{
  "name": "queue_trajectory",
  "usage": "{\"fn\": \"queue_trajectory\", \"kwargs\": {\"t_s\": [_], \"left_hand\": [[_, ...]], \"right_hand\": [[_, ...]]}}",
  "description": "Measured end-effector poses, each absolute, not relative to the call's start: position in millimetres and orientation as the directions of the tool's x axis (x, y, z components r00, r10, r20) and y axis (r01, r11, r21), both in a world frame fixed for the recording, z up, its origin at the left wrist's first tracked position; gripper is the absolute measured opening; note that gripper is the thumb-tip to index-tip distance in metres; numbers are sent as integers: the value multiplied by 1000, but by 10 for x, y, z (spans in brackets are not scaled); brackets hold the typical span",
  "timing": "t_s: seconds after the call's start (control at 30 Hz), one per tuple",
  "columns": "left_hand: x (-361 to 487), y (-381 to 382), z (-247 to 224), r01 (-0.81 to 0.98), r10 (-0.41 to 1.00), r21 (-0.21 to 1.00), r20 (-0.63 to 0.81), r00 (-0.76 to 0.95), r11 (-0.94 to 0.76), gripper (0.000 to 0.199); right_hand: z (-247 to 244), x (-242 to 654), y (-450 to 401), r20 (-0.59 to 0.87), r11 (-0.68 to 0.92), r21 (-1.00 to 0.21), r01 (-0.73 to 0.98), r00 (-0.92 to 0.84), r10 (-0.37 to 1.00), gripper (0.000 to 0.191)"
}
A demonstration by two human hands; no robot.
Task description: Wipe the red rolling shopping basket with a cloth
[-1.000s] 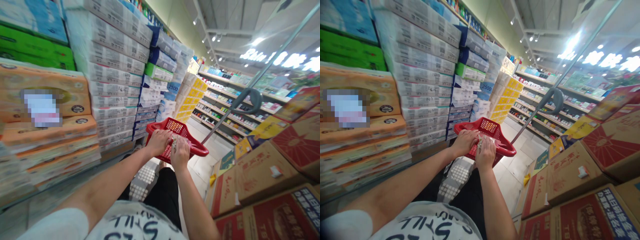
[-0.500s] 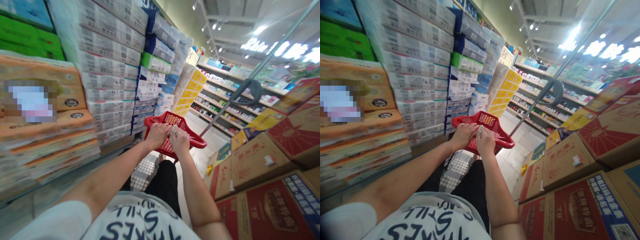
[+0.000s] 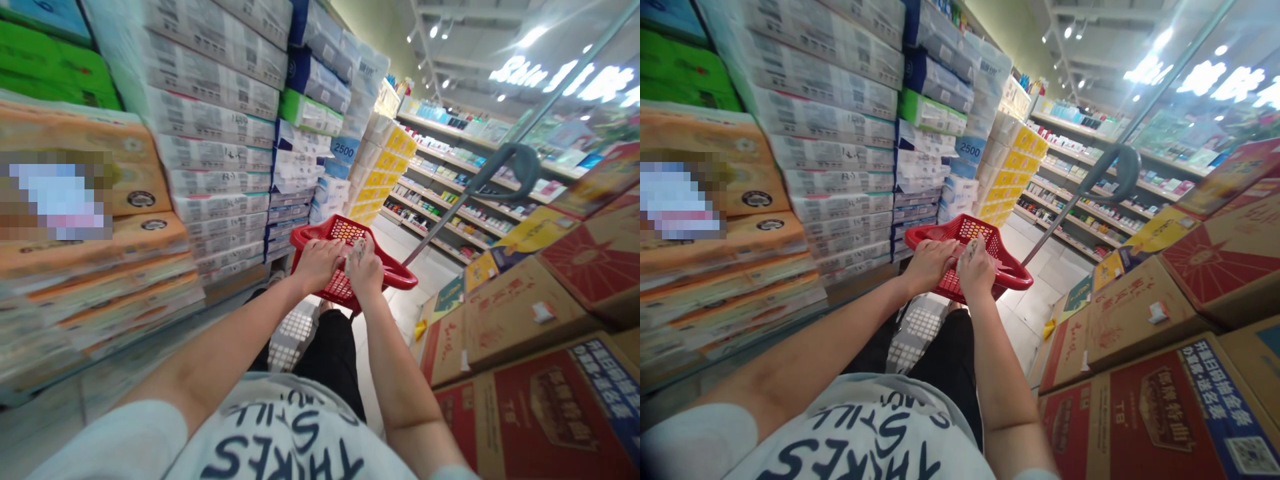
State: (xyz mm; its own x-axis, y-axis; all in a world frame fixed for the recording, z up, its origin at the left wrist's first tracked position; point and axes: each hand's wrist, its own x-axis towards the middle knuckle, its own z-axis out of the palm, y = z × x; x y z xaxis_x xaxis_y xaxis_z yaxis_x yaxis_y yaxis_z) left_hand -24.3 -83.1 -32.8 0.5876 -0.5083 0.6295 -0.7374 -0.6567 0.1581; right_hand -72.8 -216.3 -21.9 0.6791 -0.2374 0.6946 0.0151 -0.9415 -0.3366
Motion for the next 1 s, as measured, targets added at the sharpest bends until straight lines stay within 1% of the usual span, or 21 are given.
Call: {"fn": "queue_trajectory", "kwargs": {"t_s": [0.03, 0.07, 0.13, 0.2, 0.23, 0.33, 0.4, 0.47, 0.6, 0.67, 0.77, 0.83, 0.97, 1.0], "left_hand": [[-235, -819, -329, -745, -514, 152, 634, 578, -649, 44], [-222, -799, -333, -758, -526, 140, 639, 561, -637, 45], [-188, -740, -355, -786, -558, 101, 649, 517, -610, 47], [-162, -677, -397, -786, -556, 68, 669, 493, -615, 47], [-156, -654, -423, -773, -538, 61, 683, 494, -631, 47], [-173, -636, -502, -722, -466, 73, 719, 516, -688, 46], [-192, -645, -544, -705, -447, 78, 724, 526, -705, 47], [-196, -641, -574, -704, -452, 69, 722, 524, -706, 49], [-164, -586, -608, -729, -511, 7, 709, 486, -684, 51], [-158, -574, -619, -718, -504, -2, 714, 487, -696, 51], [-178, -591, -635, -688, -469, 7, 726, 503, -726, 52], [-196, -600, -642, -682, -467, 3, 727, 504, -732, 53], [-202, -571, -650, -706, -502, -21, 718, 482, -708, 63], [-200, -563, -653, -714, -511, -24, 716, 476, -700, 67]], "right_hand": [[-252, -730, -2143, 728, -945, -326, 23, 644, -235, 41], [-303, -743, -2118, 765, -955, -293, 53, 612, -201, 37], [-411, -790, -2073, 816, -970, -200, 140, 572, -85, 29], [-446, -826, -2067, 814, -967, -141, 211, 581, 8, 27], [-424, -829, -2079, 800, -962, -140, 233, 599, 29, 27], [-284, -781, -2131, 784, -956, -178, 233, 621, 5, 30], [-250, -736, -2138, 800, -965, -167, 201, 600, -14, 32], [-318, -716, -2113, 811, -980, -115, 162, 585, 2, 33], [-528, -745, -2065, 797, -985, 32, 168, 591, 127, 39], [-536, -746, -2074, 787, -981, 54, 188, 597, 158, 40], [-480, -719, -2080, 815, -992, -5, 125, 575, 68, 38], [-490, -708, -2069, 837, -996, -11, 92, 546, 41, 40], [-659, -755, -2099, 808, -979, 118, 165, 557, 192, 45], [-704, -773, -2123, 811, -978, 126, 164, 551, 197, 46]]}}
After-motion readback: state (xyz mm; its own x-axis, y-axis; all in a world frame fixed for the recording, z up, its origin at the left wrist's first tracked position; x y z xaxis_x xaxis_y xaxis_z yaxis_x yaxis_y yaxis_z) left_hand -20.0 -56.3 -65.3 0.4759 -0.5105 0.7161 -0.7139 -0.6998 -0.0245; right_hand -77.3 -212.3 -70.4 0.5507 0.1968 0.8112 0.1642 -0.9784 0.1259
